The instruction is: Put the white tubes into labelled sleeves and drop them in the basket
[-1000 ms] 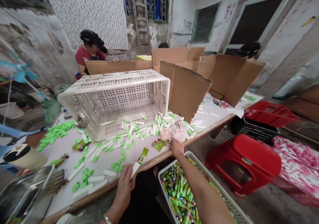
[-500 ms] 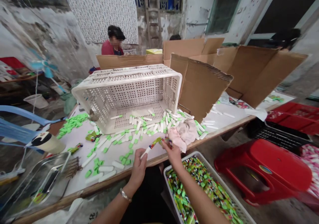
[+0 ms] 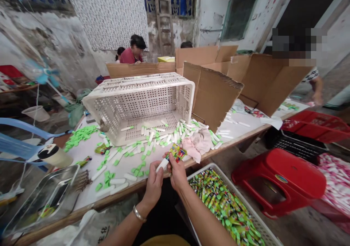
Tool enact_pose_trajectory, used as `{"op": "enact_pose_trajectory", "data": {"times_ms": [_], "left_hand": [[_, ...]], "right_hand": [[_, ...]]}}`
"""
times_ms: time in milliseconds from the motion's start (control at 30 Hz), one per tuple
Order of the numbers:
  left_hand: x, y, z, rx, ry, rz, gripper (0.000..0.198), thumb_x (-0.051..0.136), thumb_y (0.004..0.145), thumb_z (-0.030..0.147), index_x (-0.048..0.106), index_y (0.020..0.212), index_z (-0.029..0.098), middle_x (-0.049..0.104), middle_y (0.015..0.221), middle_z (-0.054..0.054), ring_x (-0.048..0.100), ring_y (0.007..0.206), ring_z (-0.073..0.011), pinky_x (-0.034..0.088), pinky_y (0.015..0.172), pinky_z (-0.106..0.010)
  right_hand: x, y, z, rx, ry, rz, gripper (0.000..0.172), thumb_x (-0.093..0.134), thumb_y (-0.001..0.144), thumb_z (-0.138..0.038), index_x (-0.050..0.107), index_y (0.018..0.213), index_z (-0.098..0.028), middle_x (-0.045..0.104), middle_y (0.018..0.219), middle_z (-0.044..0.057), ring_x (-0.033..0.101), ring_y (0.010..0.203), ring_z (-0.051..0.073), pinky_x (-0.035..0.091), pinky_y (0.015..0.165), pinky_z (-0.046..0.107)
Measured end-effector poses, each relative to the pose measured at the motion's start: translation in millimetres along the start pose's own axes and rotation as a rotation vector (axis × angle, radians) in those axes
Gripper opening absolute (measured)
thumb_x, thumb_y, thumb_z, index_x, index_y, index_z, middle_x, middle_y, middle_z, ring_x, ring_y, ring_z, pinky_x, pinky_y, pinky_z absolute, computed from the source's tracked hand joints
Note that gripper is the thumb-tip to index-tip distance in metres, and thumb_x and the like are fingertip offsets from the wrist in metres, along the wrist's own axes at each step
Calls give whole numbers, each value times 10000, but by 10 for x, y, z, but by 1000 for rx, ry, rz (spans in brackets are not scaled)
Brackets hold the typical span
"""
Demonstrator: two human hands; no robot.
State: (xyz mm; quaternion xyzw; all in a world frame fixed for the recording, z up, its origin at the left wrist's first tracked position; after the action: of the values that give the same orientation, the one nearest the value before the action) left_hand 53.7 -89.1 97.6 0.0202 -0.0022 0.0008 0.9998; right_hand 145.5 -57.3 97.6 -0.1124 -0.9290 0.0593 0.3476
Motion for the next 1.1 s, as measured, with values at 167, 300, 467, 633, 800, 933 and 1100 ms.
{"op": "enact_pose_trajectory", "data": {"times_ms": [167,300,467,633,800,933,1100], "left_hand": [[38,-124,40,48,-15,87,222,440,843,370,425,969,188,556,924,-54,527,851,-162,403,760,-270],[12,-152,15,46,-4,89,192,426,850,358,411,937,187,530,881,-38,515,801,-145,402,741,-262],[-59,-91,43,96,76,4,176,407,857,339,420,931,180,508,812,-15,491,762,-143,381,724,-264],[-22,-87,63,140,116,-120,178,409,860,345,451,918,181,511,799,-4,475,742,-133,373,720,-262],[38,-47,-61,-13,-192,-11,300,433,833,454,519,947,190,548,887,-27,513,829,-149,404,785,-279],[113,37,-112,-161,-624,117,400,402,834,499,549,1027,182,572,1008,-75,525,990,-196,425,846,-339],[215,-7,-80,-237,-853,79,387,511,792,462,603,997,148,595,1072,-110,546,1014,-220,436,851,-346]], "right_hand": [[43,-186,106,-2,-34,-3,332,674,646,-445,624,816,-165,585,648,-6,329,435,56,242,395,197],[-71,-299,180,-37,-139,-20,292,667,658,-437,604,761,-171,546,612,-25,358,466,72,278,438,213],[-226,-374,185,53,-273,-77,300,723,618,-376,523,589,-155,351,447,-82,248,428,48,178,403,203],[-225,-299,-131,-32,-61,-6,284,730,610,-372,539,629,-162,348,477,-90,216,403,28,135,371,183],[-207,-299,-156,-35,-100,45,304,778,543,-311,635,744,-133,400,490,-78,253,404,21,149,352,171],[-165,-376,-53,-85,-87,59,294,757,578,-319,629,775,-142,387,446,-94,263,372,23,189,343,173],[-106,-375,11,-114,-64,57,248,751,581,-297,584,681,-143,387,424,-97,275,362,24,181,347,176]]}}
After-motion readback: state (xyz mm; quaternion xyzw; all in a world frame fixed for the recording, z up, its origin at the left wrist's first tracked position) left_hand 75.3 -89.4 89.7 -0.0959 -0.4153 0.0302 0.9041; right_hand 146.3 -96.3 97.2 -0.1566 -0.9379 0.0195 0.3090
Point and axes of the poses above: each hand's wrist, its own y-axis towards the middle knuckle, its own x-axis out of the palm, z = x × y, the point moved 3 cm from there along y, towards the middle knuckle
